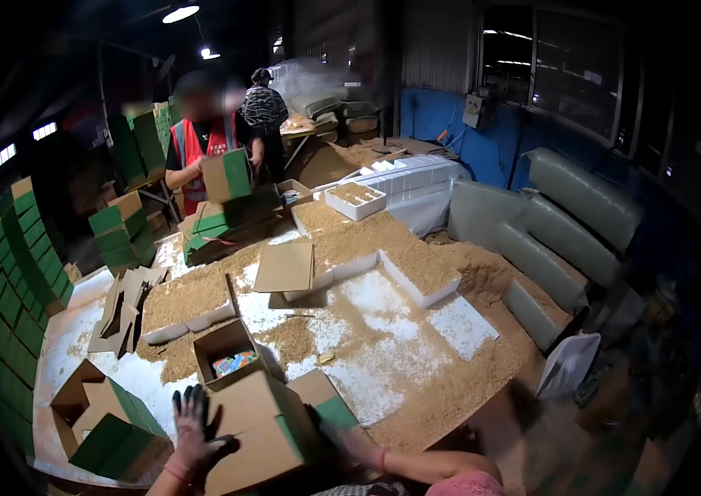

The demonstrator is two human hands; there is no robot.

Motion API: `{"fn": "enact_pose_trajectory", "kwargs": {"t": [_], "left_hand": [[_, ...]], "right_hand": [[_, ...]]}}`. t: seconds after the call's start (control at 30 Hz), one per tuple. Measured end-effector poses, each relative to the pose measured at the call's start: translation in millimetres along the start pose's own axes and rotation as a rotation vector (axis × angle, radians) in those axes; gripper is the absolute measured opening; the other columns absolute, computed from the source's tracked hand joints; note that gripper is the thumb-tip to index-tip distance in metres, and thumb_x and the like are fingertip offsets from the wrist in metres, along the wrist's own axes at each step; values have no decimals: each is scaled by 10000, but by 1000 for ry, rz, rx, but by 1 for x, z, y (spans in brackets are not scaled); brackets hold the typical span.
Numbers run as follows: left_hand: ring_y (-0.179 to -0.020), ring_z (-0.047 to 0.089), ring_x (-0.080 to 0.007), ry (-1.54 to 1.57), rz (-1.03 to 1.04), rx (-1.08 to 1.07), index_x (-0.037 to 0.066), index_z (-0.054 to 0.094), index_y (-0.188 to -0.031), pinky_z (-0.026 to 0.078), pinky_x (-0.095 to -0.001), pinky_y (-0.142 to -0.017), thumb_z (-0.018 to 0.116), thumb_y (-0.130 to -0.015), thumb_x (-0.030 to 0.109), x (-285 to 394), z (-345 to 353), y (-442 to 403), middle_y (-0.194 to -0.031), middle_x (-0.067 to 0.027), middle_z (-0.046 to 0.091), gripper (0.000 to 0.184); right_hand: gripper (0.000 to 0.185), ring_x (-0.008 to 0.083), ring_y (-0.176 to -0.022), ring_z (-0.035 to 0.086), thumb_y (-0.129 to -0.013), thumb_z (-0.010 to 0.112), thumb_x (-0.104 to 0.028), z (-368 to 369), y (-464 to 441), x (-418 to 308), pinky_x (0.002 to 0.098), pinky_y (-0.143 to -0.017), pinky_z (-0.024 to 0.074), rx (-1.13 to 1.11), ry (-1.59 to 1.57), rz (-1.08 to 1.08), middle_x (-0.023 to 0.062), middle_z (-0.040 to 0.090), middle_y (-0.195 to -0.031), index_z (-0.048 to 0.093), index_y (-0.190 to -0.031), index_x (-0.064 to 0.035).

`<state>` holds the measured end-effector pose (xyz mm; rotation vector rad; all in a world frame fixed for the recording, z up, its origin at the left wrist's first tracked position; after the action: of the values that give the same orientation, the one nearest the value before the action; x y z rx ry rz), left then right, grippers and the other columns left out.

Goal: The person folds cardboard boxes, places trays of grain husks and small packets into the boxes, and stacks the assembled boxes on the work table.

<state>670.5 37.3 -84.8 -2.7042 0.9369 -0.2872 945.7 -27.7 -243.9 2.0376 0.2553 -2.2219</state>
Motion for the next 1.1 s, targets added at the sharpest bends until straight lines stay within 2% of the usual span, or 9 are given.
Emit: {"fn": "enact_pose_trajectory", "kwargs": {"t": [0.13,0.23,0.4,0.47,0.5,0.73,0.8,0.9,1.1], "left_hand": [[-1326,337,-399,393,22,275,-22,279,-1430,230,-535,-1107,547,-832,394,-28,-19,37,-1441,-241,326,776],[-1317,372,-284,1794,-420,224,-23,292,-1432,359,-426,-1062,402,-948,217,-82,82,91,-1417,-180,394,551],[-1156,461,-200,1288,-643,280,-7,401,-1326,351,-325,-1029,436,-965,145,-34,28,36,-1235,-108,498,393],[-1152,459,-209,1364,-793,262,3,414,-1288,334,-326,-1048,453,-909,80,-51,68,55,-1209,-104,491,389],[-1152,459,-209,1358,-782,262,3,414,-1288,334,-326,-1048,453,-909,80,-42,57,44,-1209,-104,491,389],[-969,504,-203,1064,-1025,370,6,518,-1112,440,-327,-858,504,-829,83,-1,14,17,-1034,-93,540,293],[-978,503,-205,1041,-1048,362,4,520,-1121,439,-329,-862,511,-832,76,-2,18,5,-1044,-95,542,299],[-968,509,-200,923,-1120,345,-4,520,-1119,450,-324,-841,533,-841,69,-4,18,4,-1060,-103,546,288],[-961,518,-191,928,-1155,388,-15,519,-1112,461,-318,-820,540,-848,63,-7,29,13,-1056,-103,552,276]], "right_hand": [[537,295,-1176,407,-980,398,-387,19,-1,-106,393,-1030,339,-78,276,77,162,405,-1269,328,-1376,-31],[502,321,-885,591,-933,499,-396,59,-41,-222,405,-910,448,-386,768,-120,136,596,-935,426,-1276,-36],[392,329,-833,634,-896,543,-369,204,-30,-94,439,-662,492,-577,1375,-838,131,634,-833,519,-1114,-44],[225,244,-640,617,-847,476,-163,173,-23,-177,345,-485,481,-771,966,-695,154,606,-890,599,-893,20],[349,313,-866,633,-899,543,-354,163,-40,-125,416,-765,492,-989,750,-425,139,632,-884,541,-1114,-79],[573,354,-1372,279,-995,427,-277,-391,-122,-79,419,-1099,289,1485,933,-2,279,232,-1482,239,-1429,46],[647,349,-1374,266,-969,492,-299,-481,-118,3,444,-1114,251,1301,1648,785,291,241,-1467,168,-1481,-72],[737,332,-1374,276,-940,544,-350,-496,-126,34,437,-1107,254,1233,1057,1099,262,229,-1489,159,-1474,-18],[802,241,-1315,367,-866,656,-231,-474,-166,46,327,-1069,318,1592,-252,-337,194,400,-1410,187,-1459,39]]}}
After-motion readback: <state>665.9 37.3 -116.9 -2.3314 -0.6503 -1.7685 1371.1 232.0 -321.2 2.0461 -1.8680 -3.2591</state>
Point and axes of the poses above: each hand's wrist, its own y-axis away from the middle knuckle, its own z-axis out of the palm, x = y × z, the point moved 6 cm from there along -y, towards the middle knuckle
